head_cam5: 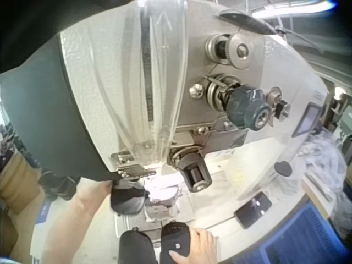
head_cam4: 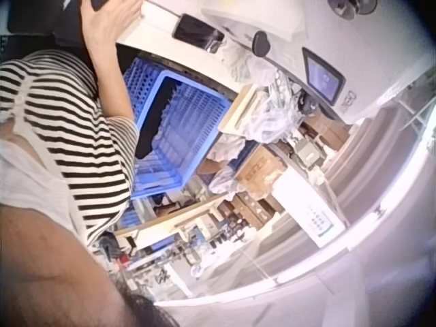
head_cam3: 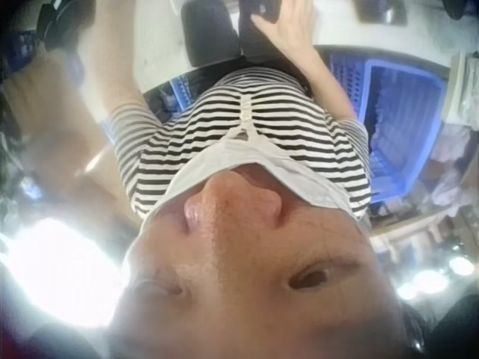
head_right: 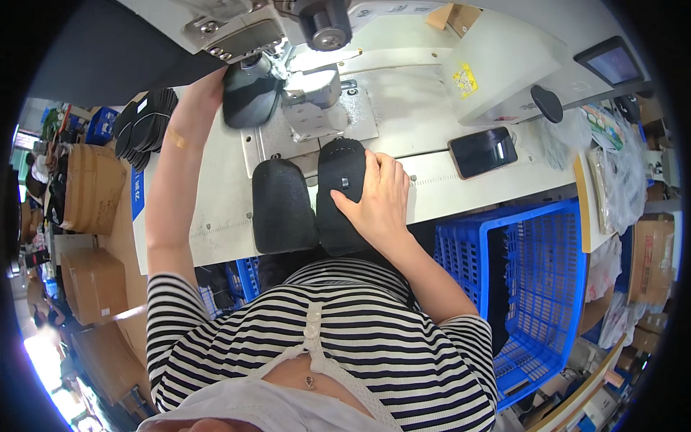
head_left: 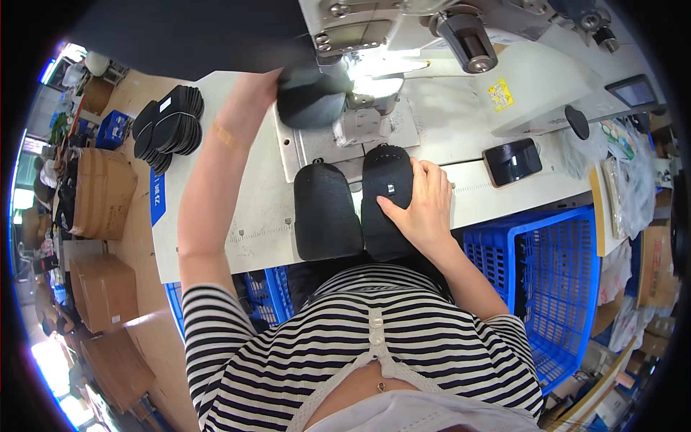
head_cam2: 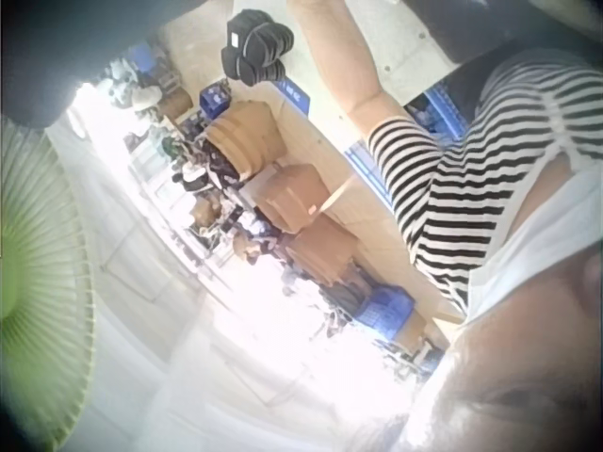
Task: The person aligns and feeds pieces of black fabric under the needle of a sewing machine, sewing along their edges by hand.
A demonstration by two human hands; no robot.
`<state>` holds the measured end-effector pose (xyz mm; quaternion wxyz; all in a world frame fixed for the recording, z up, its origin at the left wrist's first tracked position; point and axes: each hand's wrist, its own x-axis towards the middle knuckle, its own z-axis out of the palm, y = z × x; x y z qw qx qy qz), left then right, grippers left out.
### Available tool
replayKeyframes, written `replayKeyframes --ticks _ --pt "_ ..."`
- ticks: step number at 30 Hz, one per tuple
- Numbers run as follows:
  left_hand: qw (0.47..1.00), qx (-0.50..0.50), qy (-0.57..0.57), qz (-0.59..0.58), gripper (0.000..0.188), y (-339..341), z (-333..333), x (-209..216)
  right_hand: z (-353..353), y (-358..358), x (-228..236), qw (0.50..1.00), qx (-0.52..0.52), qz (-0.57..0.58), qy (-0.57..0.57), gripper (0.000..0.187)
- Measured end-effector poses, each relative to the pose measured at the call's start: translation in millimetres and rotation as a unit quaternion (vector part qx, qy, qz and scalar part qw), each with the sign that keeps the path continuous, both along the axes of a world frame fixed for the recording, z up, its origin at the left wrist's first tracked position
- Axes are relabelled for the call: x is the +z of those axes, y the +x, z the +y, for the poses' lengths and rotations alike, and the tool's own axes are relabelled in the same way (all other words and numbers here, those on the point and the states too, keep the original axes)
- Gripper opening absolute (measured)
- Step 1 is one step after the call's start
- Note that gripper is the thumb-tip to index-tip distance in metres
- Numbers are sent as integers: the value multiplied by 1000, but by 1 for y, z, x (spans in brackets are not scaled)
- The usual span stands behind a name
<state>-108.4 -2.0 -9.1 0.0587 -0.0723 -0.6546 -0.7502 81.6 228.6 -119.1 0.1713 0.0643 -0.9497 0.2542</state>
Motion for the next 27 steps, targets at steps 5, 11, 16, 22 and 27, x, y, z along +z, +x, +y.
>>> replayKeyframes --ticks 5,11,16,22,27 --pt "932 82 -300 186 19 10 -8 2 1 -7 -4 997 36 71 -16 74" --pt "826 21 -560 56 61 103 -16 -27 4 -9 -13 990 68 120 -39 64" --pt "826 -39 -556 -83 71 184 -18 -75 0 -8 -13 985 84 138 -55 63" --pt "727 113 -634 237 65 196 -4 -84 7 -16 -16 963 116 204 -133 50" --pt "742 94 -610 261 62 196 -4 -90 9 -16 -13 963 92 197 -157 43"
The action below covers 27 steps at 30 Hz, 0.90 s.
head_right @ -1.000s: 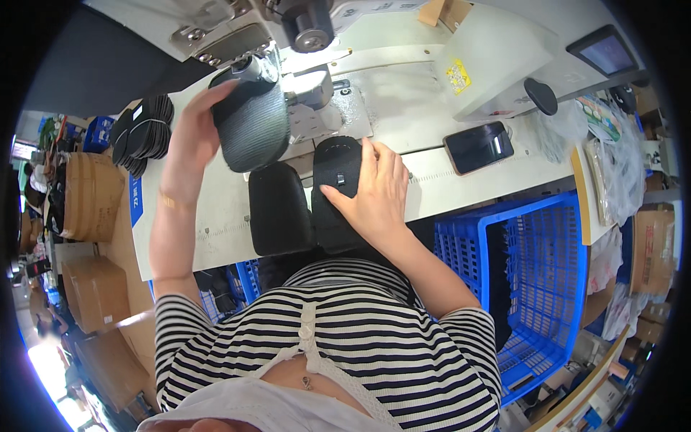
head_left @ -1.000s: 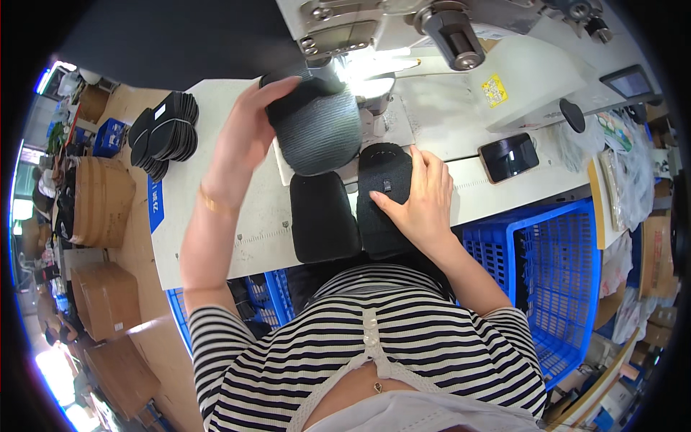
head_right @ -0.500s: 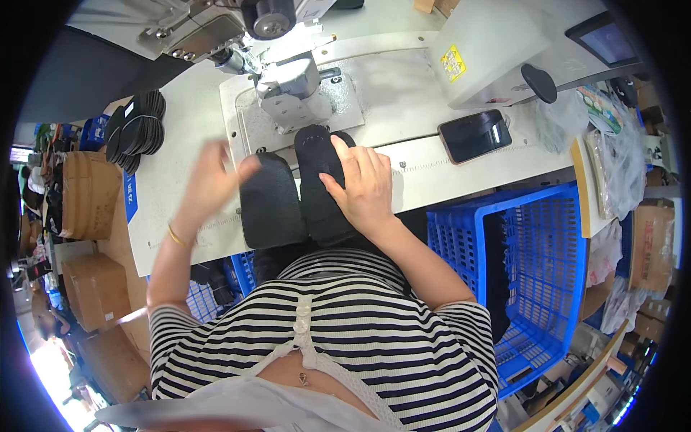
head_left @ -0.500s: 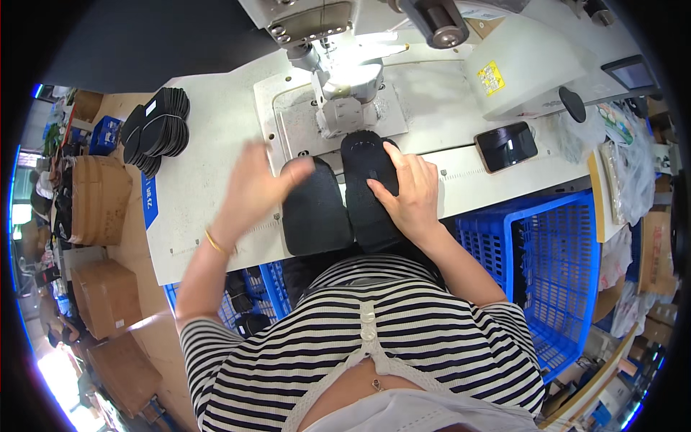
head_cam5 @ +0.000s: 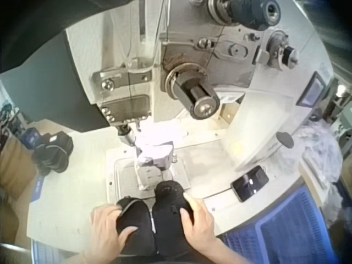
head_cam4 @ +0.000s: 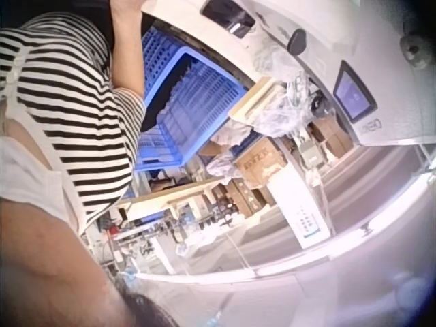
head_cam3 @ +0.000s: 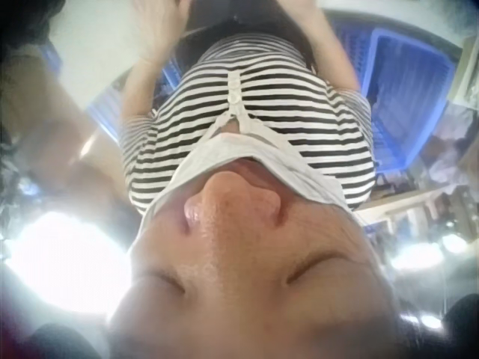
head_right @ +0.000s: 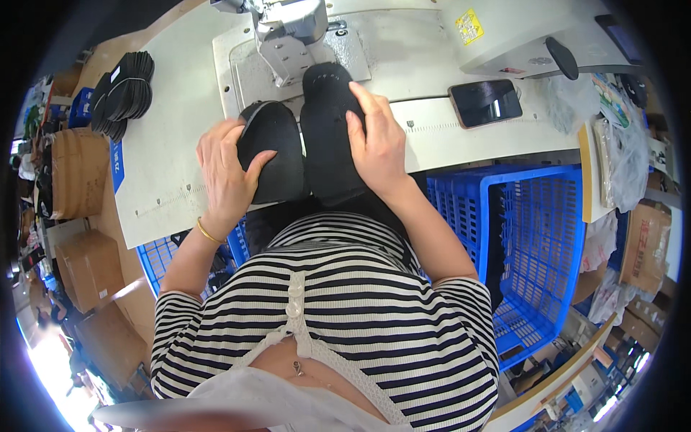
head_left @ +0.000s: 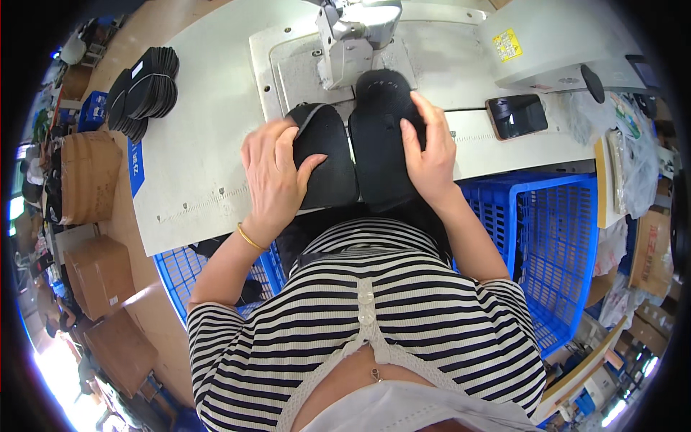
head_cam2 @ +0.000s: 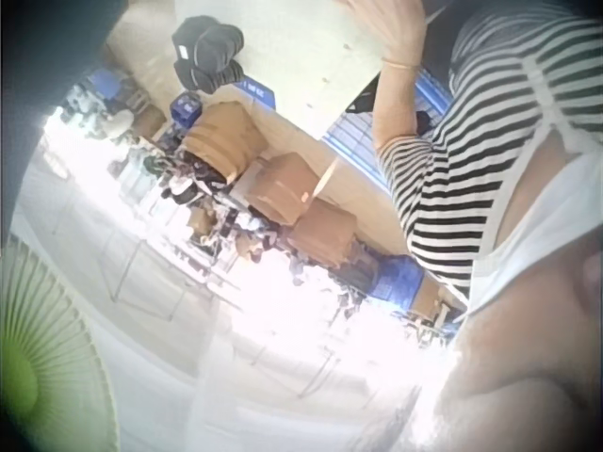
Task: The person aligns and feeds pieces of black fabric under the needle of a sewing machine, sewing along their edges by hand.
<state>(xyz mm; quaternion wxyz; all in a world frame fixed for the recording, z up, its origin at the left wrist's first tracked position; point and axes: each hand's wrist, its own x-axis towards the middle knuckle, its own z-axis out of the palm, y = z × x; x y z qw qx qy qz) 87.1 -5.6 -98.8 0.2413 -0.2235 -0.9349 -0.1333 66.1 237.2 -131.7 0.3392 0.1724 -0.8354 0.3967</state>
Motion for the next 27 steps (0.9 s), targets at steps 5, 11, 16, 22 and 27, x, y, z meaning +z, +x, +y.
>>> replayKeyframes --ticks 5,11,16,22,27 --pt "760 15 586 -280 37 -24 -12 49 22 -11 31 963 -67 141 -218 33" --pt "600 -107 702 -367 26 -21 25 77 -21 -15 82 930 238 -113 -255 15" --pt "594 -96 745 -287 26 -28 15 72 -22 13 87 835 283 -289 -373 15" --pt "588 -98 748 -292 28 -32 4 68 -24 29 77 860 237 -286 -350 10" --pt "582 -84 748 -308 29 -31 2 65 -30 27 79 827 210 -334 -401 9"
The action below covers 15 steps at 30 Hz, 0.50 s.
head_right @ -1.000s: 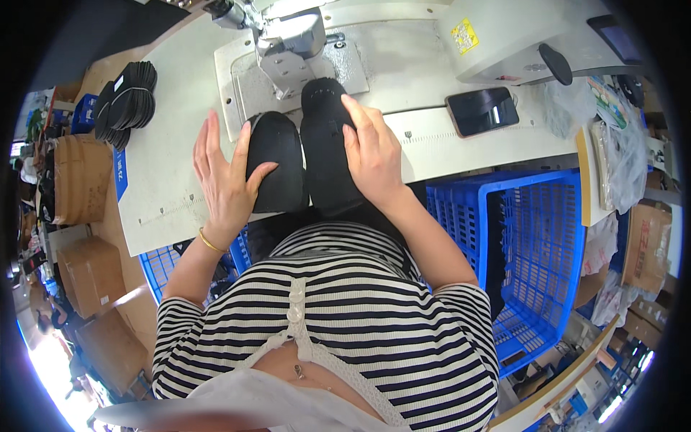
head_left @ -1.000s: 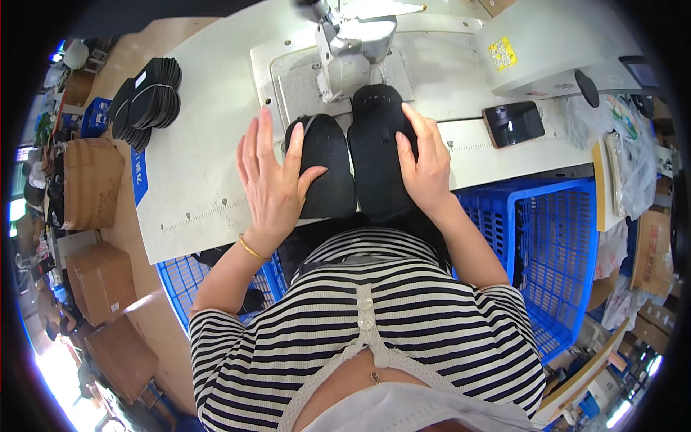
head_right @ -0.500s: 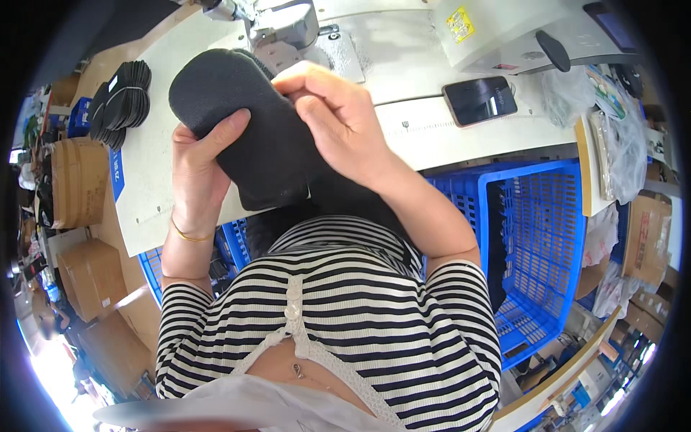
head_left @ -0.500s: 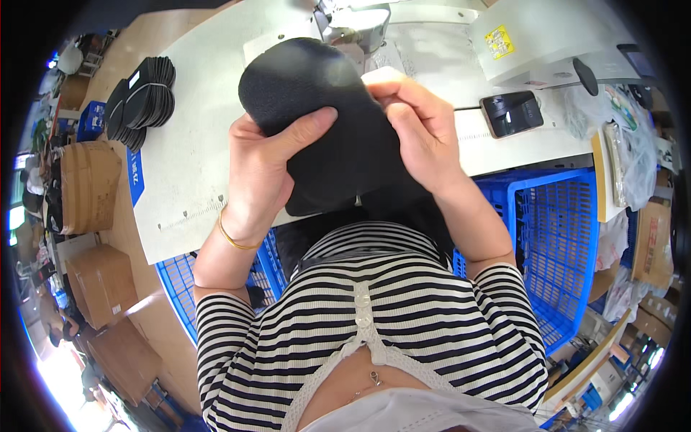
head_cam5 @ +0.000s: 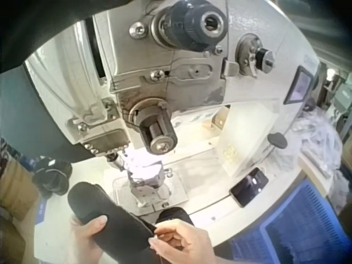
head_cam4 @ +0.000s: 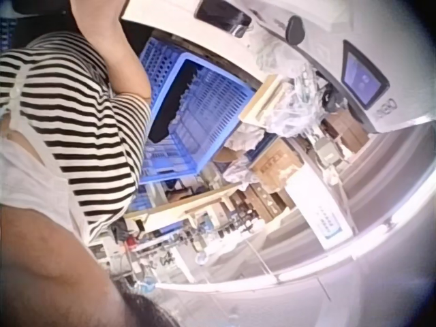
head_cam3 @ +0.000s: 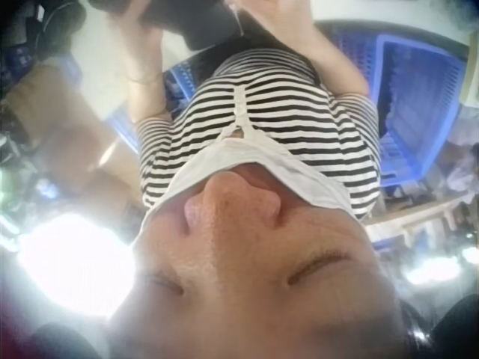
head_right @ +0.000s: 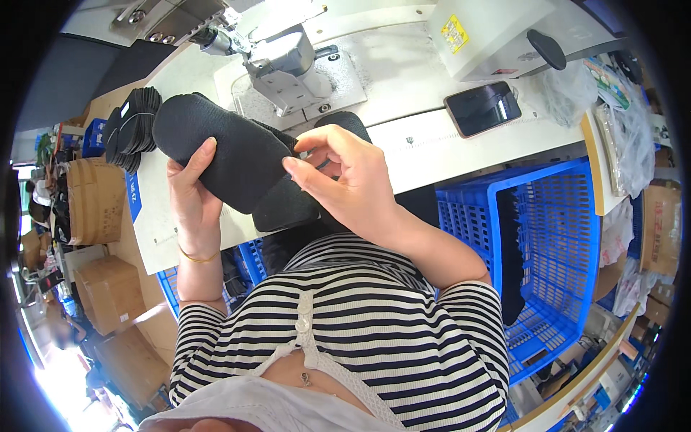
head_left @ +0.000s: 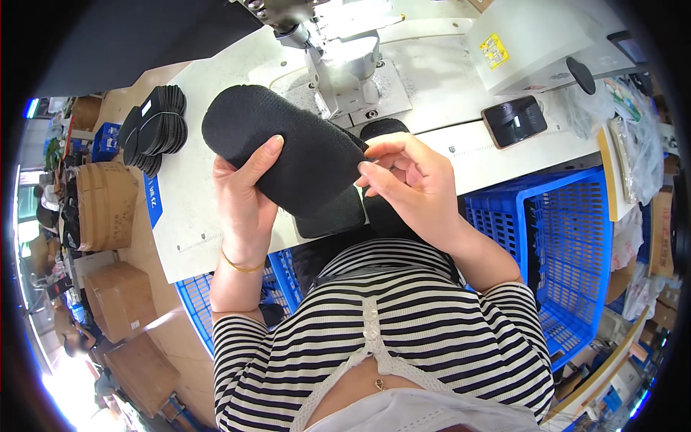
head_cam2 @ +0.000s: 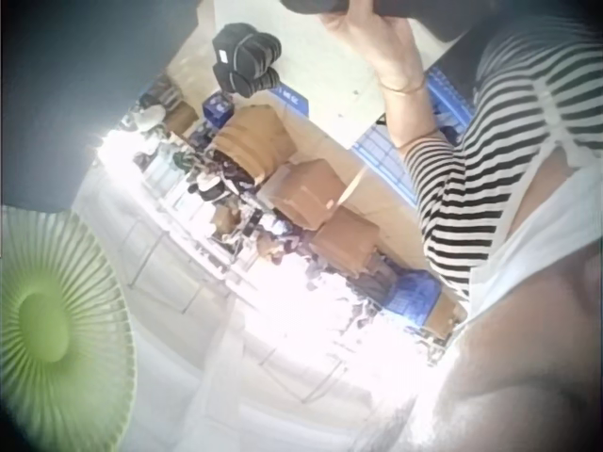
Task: The person aligns and feeds pieces of black fabric under the needle of a sewing machine, sewing along their edges by hand.
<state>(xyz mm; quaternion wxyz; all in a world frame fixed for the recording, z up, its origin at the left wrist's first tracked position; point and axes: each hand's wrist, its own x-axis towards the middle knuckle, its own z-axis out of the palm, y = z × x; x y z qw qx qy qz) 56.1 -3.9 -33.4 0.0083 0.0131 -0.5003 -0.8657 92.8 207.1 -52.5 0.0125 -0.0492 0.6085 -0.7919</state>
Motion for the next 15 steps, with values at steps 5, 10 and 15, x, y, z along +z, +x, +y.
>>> replayKeyframes --ticks 5,10,15 --pt "999 3 6 33 28 0 -1 -5 -2 -2 -5 985 6 138 101 9" --pt "998 24 49 16 25 -2 -3 -7 -3 -1 0 985 5 136 108 7" --pt "999 18 21 34 24 -9 -7 -6 -3 -3 7 999 24 27 21 13"
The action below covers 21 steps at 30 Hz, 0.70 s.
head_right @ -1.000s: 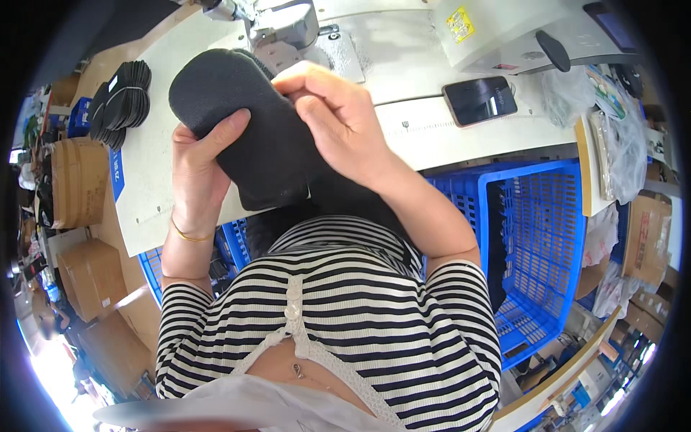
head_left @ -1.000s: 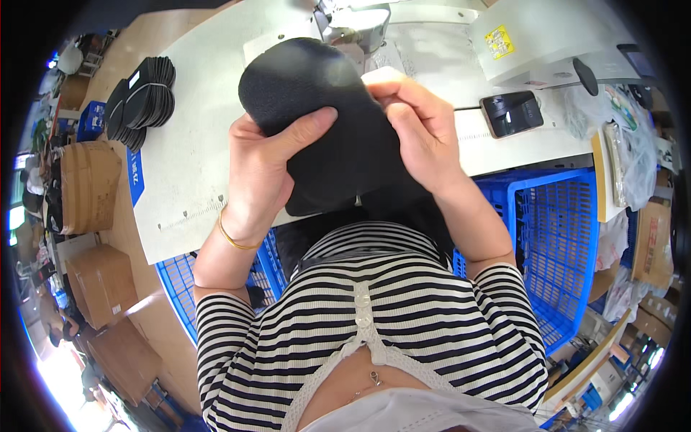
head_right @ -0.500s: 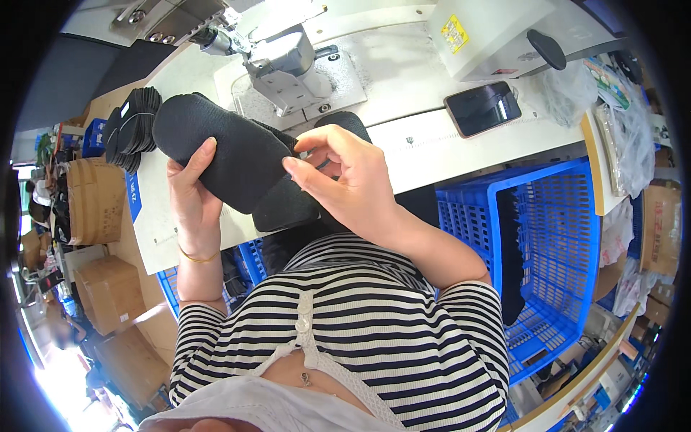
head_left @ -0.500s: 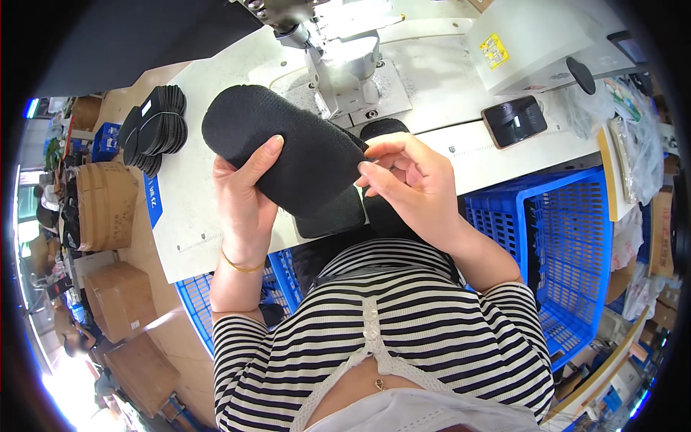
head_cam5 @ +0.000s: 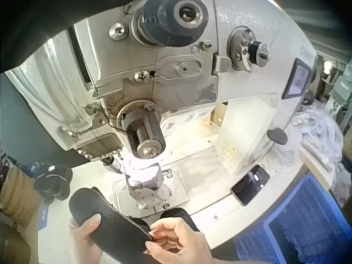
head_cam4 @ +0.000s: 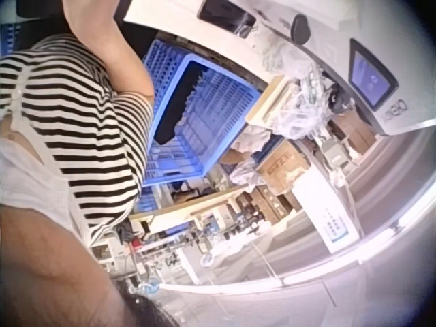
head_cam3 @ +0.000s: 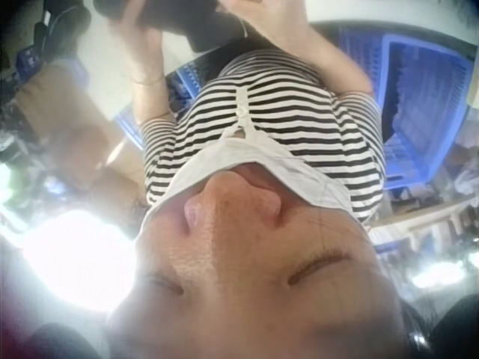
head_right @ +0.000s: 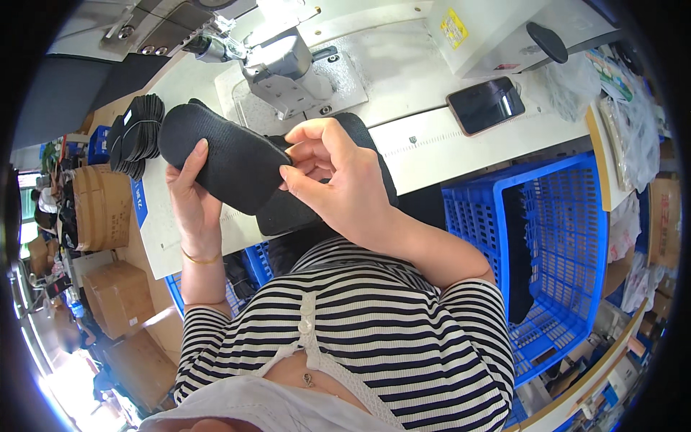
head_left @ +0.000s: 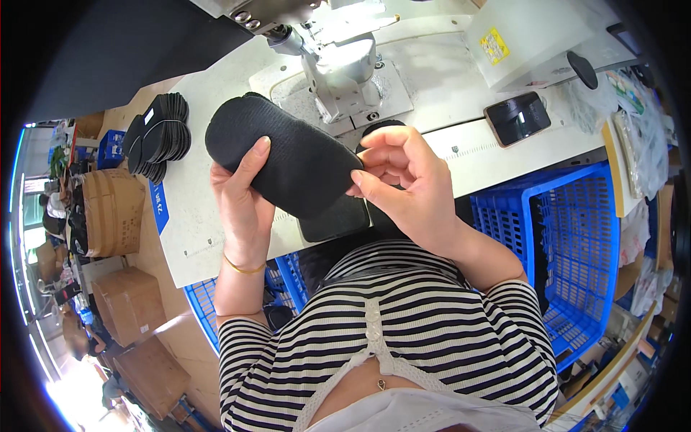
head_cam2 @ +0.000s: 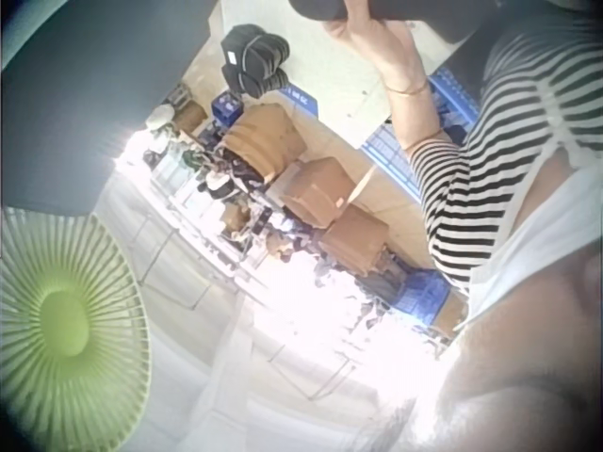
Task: The person aligns and feeds pieces of black fabric under the needle of a sewing machine, sewing along their edges by hand.
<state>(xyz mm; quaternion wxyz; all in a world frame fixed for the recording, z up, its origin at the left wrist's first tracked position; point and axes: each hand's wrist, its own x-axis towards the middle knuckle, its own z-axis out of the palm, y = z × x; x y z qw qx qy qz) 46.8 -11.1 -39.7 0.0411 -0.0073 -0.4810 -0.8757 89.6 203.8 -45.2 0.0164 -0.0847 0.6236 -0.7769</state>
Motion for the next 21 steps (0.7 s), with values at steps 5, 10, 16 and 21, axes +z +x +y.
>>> replayKeyframes --ticks 5,10,16,21 --pt "999 -6 -40 -14 23 -14 2 16 6 -11 5 997 61 -52 1 21" --pt "992 -26 -124 7 28 -50 5 38 9 -30 19 995 70 -66 17 21" --pt "965 -53 -252 54 15 -100 9 64 0 -54 25 996 39 -51 -63 18" --pt "966 -69 -248 -36 13 -120 2 58 -8 -57 24 994 32 -33 -101 17"
